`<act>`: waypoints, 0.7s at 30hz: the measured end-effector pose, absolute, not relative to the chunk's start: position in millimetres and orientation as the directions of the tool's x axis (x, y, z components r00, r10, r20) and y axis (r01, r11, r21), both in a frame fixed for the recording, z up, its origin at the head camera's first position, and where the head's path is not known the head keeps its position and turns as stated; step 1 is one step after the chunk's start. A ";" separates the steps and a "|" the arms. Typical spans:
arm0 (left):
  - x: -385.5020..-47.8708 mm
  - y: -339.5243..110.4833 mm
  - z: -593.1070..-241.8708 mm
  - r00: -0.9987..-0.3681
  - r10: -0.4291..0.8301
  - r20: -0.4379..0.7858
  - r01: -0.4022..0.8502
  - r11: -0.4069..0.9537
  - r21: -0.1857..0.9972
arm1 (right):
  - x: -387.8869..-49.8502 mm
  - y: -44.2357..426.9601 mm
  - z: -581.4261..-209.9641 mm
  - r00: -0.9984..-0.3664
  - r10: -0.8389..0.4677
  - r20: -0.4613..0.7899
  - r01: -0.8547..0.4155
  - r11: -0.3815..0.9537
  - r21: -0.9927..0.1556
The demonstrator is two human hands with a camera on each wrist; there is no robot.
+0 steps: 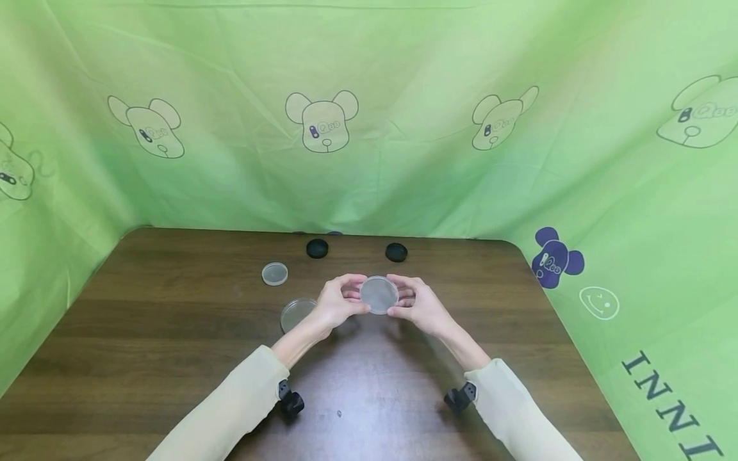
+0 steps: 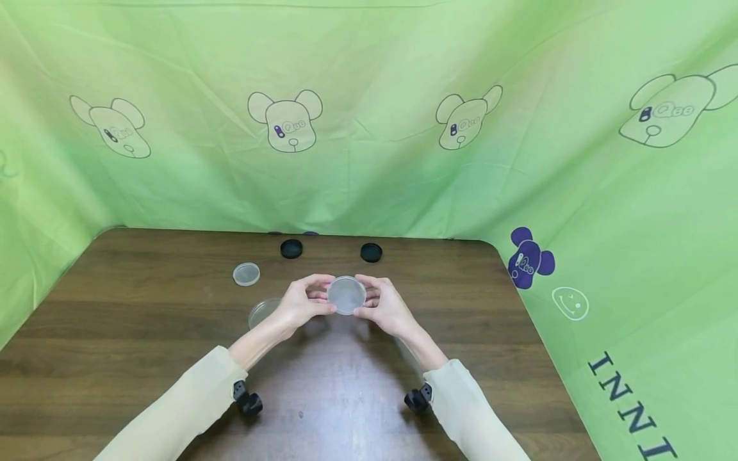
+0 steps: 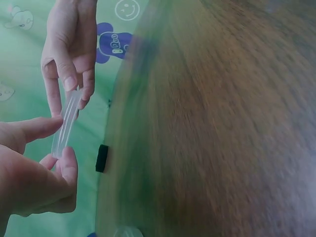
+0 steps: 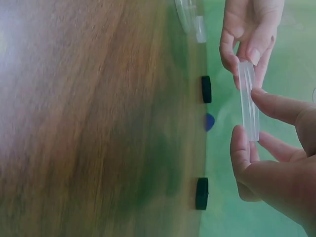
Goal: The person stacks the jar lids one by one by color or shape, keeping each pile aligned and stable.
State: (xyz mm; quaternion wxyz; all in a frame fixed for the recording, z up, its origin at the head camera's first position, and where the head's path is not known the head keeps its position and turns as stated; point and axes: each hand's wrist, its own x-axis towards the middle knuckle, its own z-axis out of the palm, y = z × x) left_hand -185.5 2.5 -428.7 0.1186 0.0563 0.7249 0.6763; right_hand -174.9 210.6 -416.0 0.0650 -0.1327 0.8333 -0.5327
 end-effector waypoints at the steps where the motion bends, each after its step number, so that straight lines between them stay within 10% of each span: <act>1: -184.7 0.5 -428.2 -0.966 0.241 -0.096 -0.080 0.076 0.994 | -174.8 209.7 -416.1 -0.955 -0.294 0.033 -0.152 0.393 -0.907; 21: -165.8 -42.0 -429.0 -0.983 0.177 -0.039 -0.019 0.115 0.993 | -164.5 168.4 -421.7 -0.949 -0.305 0.078 -0.178 0.314 -0.933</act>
